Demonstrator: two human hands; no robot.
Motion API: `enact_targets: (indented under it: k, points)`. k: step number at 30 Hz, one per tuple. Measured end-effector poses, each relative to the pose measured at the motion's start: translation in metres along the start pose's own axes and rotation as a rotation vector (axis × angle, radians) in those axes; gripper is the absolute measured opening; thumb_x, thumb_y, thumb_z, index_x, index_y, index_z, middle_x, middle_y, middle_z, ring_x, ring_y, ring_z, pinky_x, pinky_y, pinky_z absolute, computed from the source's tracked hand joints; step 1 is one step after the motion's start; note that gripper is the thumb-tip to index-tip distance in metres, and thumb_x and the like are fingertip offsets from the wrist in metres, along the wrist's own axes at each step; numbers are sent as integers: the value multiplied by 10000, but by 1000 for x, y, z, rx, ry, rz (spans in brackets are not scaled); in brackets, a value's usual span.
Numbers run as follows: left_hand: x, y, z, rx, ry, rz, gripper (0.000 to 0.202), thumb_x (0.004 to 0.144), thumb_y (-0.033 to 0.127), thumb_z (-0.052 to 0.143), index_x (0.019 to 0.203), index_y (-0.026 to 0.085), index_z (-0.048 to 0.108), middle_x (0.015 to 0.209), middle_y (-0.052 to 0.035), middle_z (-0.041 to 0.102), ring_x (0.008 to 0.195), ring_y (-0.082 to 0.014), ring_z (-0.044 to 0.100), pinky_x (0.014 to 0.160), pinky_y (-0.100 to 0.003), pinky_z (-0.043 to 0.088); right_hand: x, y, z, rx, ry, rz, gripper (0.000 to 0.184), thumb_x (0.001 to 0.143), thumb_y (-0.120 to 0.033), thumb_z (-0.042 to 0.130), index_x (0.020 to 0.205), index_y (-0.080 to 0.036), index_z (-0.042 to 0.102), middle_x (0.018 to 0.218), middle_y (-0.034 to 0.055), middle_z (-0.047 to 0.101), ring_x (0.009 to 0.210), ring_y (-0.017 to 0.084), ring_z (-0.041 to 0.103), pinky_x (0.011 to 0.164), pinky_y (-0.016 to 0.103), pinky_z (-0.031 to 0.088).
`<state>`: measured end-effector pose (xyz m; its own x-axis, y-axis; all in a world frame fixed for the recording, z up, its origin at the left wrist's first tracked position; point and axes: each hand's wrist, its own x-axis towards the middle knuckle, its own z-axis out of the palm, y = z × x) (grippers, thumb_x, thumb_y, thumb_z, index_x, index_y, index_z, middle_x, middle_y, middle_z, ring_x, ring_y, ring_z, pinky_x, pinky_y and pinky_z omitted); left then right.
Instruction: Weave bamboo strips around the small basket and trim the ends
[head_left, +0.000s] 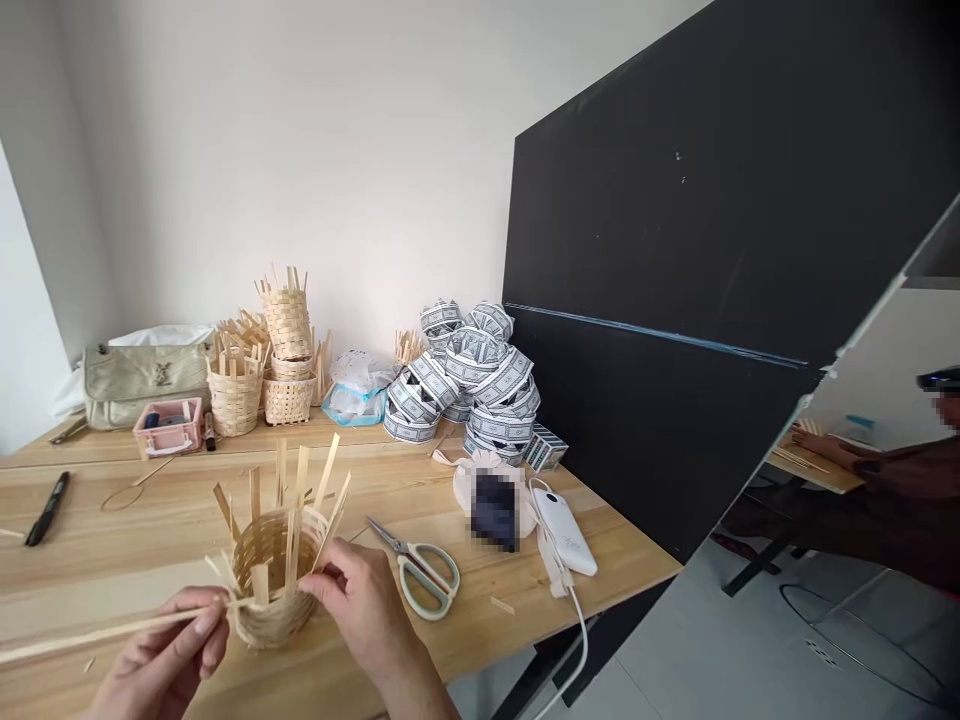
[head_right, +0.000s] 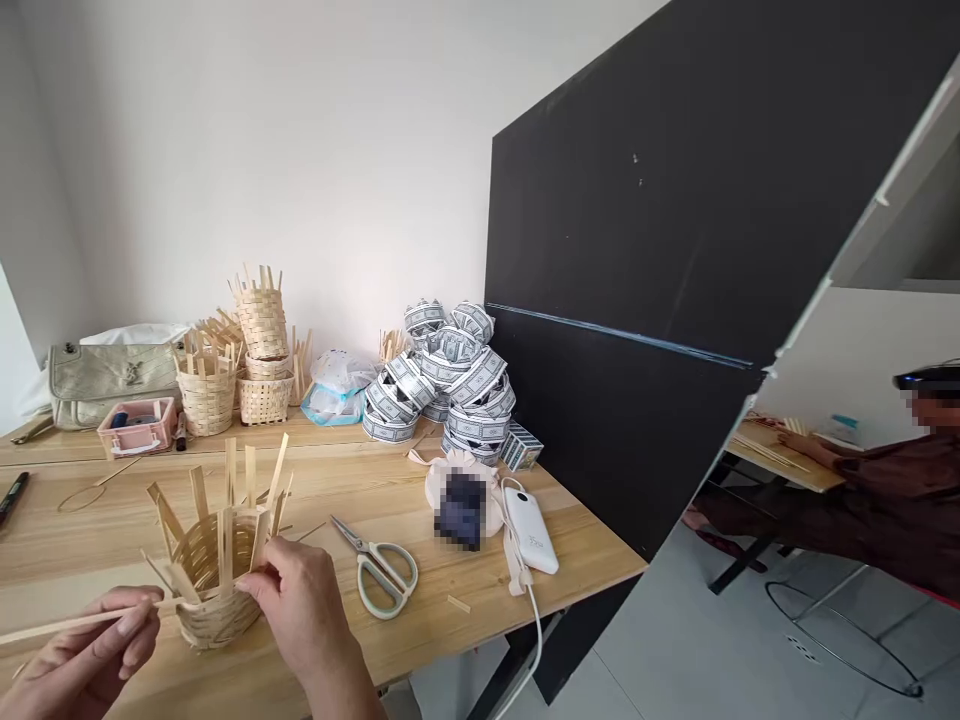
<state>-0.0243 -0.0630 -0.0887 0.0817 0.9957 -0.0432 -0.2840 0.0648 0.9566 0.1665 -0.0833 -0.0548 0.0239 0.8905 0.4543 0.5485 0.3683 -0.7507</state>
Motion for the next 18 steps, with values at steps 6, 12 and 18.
enact_targets:
  k: [6,12,18]
  points:
    - [-3,-4,1,-172,-44,-74,273,572,364,791,663,160,635,541,28,471,519,-84,401,478,-165,382,-2,-3,-6,17,-48,14,111,726,-94,623,666,-185,599,630,-33,609,583,105,530,557,191,366]
    - [-8,-7,9,-126,-68,158,178,653,316,739,774,197,686,727,8,553,569,-84,450,542,-195,408,-1,-4,-6,-41,-84,6,110,754,-126,602,669,-187,569,616,-30,598,581,114,527,556,204,360]
    - [-4,-2,17,-72,-37,259,134,640,275,742,614,170,663,681,9,519,601,-93,451,550,-192,397,-1,-6,-3,-78,-80,-16,114,768,-132,602,679,-196,574,641,-28,625,589,117,541,567,210,367]
